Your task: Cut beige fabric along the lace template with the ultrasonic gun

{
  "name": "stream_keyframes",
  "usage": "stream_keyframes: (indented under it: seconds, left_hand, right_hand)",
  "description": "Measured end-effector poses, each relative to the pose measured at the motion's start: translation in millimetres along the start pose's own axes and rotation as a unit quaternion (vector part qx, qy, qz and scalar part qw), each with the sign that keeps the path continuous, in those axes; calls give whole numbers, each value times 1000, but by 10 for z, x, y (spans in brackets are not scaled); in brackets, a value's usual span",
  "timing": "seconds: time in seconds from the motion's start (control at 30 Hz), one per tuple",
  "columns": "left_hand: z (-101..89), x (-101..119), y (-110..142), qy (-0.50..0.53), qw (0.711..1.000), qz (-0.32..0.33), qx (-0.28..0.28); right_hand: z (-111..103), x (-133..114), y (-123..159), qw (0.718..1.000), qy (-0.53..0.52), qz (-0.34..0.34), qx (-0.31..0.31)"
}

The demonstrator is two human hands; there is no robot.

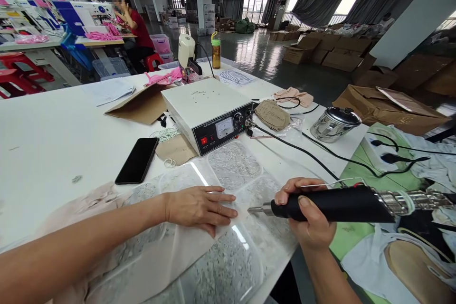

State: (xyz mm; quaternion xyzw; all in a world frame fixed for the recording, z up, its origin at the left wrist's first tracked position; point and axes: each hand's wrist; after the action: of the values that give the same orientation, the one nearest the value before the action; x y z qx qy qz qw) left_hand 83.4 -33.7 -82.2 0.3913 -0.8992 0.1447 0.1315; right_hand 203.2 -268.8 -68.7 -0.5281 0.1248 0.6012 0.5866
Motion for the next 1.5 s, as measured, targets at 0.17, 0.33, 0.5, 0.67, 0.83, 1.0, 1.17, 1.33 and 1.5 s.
stream_keyframes:
  seconds: [0.17,0.33,0.5,0.67,0.83,1.0,1.17,1.33,1.5]
  left_hand:
    - [-68,-11,-80,4,999,10,-32]
    - [-68,-46,-122,51,999,9,-18]
    - [-33,-63,-125,79,997,-13,-18]
    - [-17,-59,-126,47,998,-3,-48]
    - [-39,-45,-141,45,996,-20,-71]
    - [2,-65,-126,21,999,9,-37]
    - [36,-84,-108,-14,999,50,17]
    - [-22,-48,-119,1,1000,25,-18]
    - [-50,-19,-134,85,994,-42,-61]
  right_hand:
    - [-23,18,-6,1000,-5,13,5]
    - [-15,12,-23,1000,5,24,14]
    - [11,-12,-34,999,13,31,20]
    - [13,-24,15,999,14,27,21]
    - [92,-115,158,999,-9,43,-20]
    - [176,-181,260,997,-21,54,-55]
    - [185,-142,282,996,-25,53,-69]
    - [200,-119,279,996,-19,52,-76]
    - [222,-145,269,994,-4,37,-100]
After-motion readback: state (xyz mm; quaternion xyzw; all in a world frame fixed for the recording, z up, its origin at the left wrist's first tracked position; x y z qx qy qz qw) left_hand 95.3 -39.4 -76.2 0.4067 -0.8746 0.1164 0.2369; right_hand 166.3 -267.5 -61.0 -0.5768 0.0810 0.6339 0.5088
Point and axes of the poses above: each hand's wrist, its own y-axis away from the middle knuckle, its own z-axis out of the palm, x = y × z, and after that the axes turned 5 degrees about -z, right-handed
